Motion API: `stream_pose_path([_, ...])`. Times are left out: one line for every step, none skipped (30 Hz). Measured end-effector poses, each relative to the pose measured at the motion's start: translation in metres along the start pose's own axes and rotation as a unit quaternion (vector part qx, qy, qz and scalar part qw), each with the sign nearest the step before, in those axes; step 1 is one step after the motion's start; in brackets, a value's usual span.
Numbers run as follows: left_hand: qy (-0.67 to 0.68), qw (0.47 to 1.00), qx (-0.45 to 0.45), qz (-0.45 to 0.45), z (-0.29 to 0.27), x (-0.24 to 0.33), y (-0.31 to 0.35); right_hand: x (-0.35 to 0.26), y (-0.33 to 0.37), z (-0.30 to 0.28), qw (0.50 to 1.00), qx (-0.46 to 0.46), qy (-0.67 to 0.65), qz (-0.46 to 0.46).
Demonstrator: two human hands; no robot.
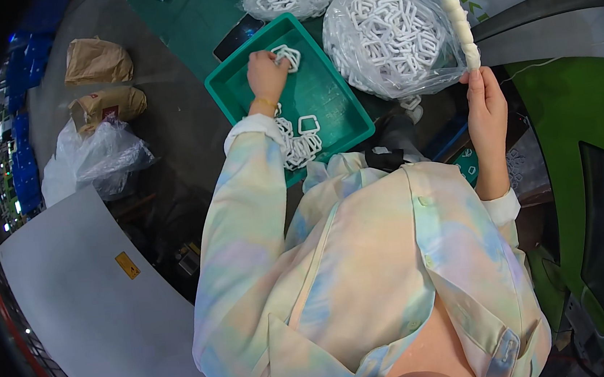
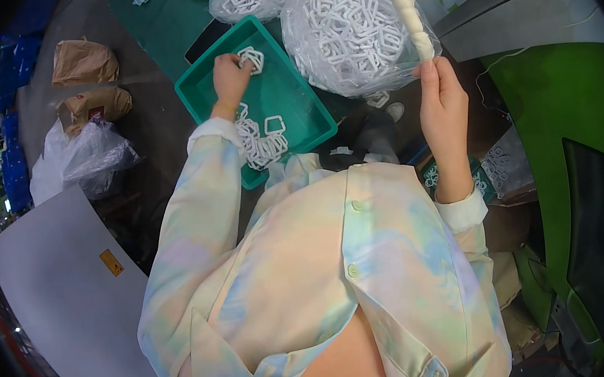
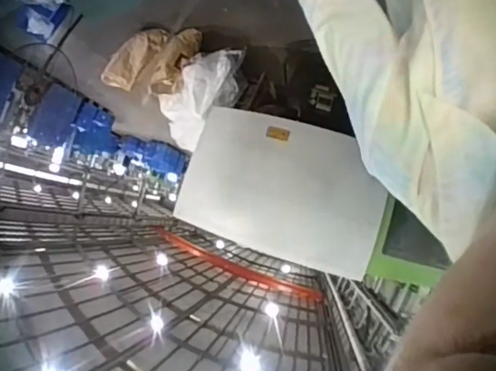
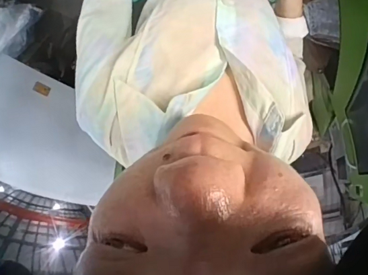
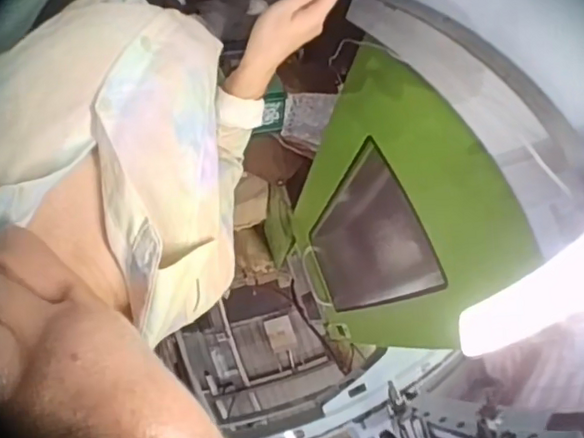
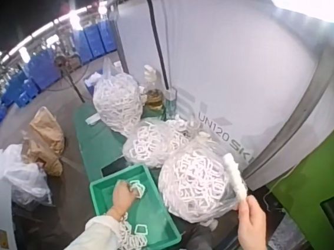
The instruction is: Assembling white plastic ring components by sliding them onto a plastic rod.
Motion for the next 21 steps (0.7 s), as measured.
stream_pose_path([0.001, 1.0, 0.0, 0.001, 0.005, 0.002, -0.007, 0.0, 0.0, -0.001, 1.0, 0.001, 0.001, 0.0])
stream_pose_path([-0.028, 0.997, 0.016, -0.071, 0.009, -0.008, -0.013, -0.001, 0.001, -0.001, 1.0, 0.002, 0.001, 0.0])
stream_pose_path([-0.057, 0.988, 0.032, -0.142, 0.012, -0.02, -0.016, 0.0, 0.001, -0.002, 1.0, 0.001, 0.002, -0.001])
stream_pose_path([-0.056, 0.988, 0.031, -0.141, 0.017, -0.021, -0.018, 0.0, 0.002, -0.002, 1.0, 0.0, 0.002, -0.002])
stream_pose_path([-0.042, 0.987, 0.02, -0.151, 0.022, -0.025, -0.019, -0.001, 0.001, -0.002, 1.0, 0.001, 0.002, -0.002])
stream_pose_path([-0.027, 0.987, 0.008, -0.161, 0.027, -0.026, -0.02, 0.0, 0.002, -0.002, 1.0, 0.003, 0.005, -0.001])
stream_pose_path([-0.028, 0.987, 0.006, -0.161, 0.029, -0.027, -0.021, 0.0, 0.003, -0.002, 1.0, 0.003, 0.008, 0.0])
stream_pose_path([-0.052, 0.988, -0.036, -0.142, 0.038, -0.025, -0.024, 0.002, 0.002, -0.003, 1.0, 0.003, 0.008, 0.001])
stream_pose_path([-0.078, 0.986, -0.079, -0.124, 0.046, -0.023, -0.023, 0.004, 0.002, -0.003, 1.0, 0.001, 0.004, 0.0])
stream_pose_path([-0.079, 0.986, -0.08, -0.124, 0.044, -0.025, -0.022, 0.005, 0.001, -0.002, 1.0, -0.002, 0.0, -0.001])
stream_pose_path([-0.081, 0.99, -0.085, -0.083, 0.044, -0.02, -0.021, 0.005, 0.0, -0.001, 1.0, -0.003, -0.001, 0.0])
stream_pose_path([-0.081, 0.992, -0.09, -0.04, 0.043, -0.013, -0.02, 0.004, -0.002, -0.001, 1.0, -0.007, -0.003, -0.003])
stream_pose_path([-0.083, 0.992, -0.09, -0.04, 0.039, -0.016, -0.018, 0.003, -0.003, -0.001, 1.0, -0.011, -0.005, -0.006])
stream_pose_path([-0.069, 0.991, -0.113, -0.014, 0.037, -0.015, -0.012, 0.003, -0.003, -0.001, 1.0, -0.013, -0.006, -0.006])
stream_pose_path([-0.055, 0.989, -0.137, 0.015, 0.036, -0.011, -0.008, 0.005, -0.004, -0.001, 1.0, -0.014, -0.005, -0.004])
stream_pose_path([-0.056, 0.989, -0.139, 0.016, 0.029, -0.011, -0.004, 0.007, -0.004, 0.0, 1.0, -0.017, -0.005, -0.001])
stream_pose_path([-0.047, 0.957, -0.286, 0.028, 0.044, -0.01, 0.01, 0.008, -0.005, 0.001, 1.0, -0.016, -0.005, 0.001])
stream_pose_path([-0.037, 0.903, -0.427, 0.039, 0.054, -0.008, 0.036, 0.006, -0.006, 0.002, 1.0, -0.016, -0.004, -0.004])
stream_pose_path([-0.038, 0.902, -0.428, 0.041, 0.051, -0.005, 0.046, 0.005, -0.006, 0.001, 1.0, -0.013, -0.002, -0.008])
stream_pose_path([-0.061, 0.871, -0.471, 0.127, 0.053, 0.01, 0.07, 0.005, -0.005, -0.001, 1.0, -0.011, -0.001, -0.006])
stream_pose_path([-0.083, 0.832, -0.507, 0.209, 0.051, 0.02, 0.096, 0.003, -0.005, 0.001, 1.0, -0.014, -0.006, -0.01])
Point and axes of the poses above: each hand's wrist, its own y-axis away from the middle knuckle, its own z-axis out of the palm, x = y × z, the point moved 9 cm from there along -y, towards the middle knuckle, and after that the axes turned 11 degrees about -z, right-handed, at the moved point
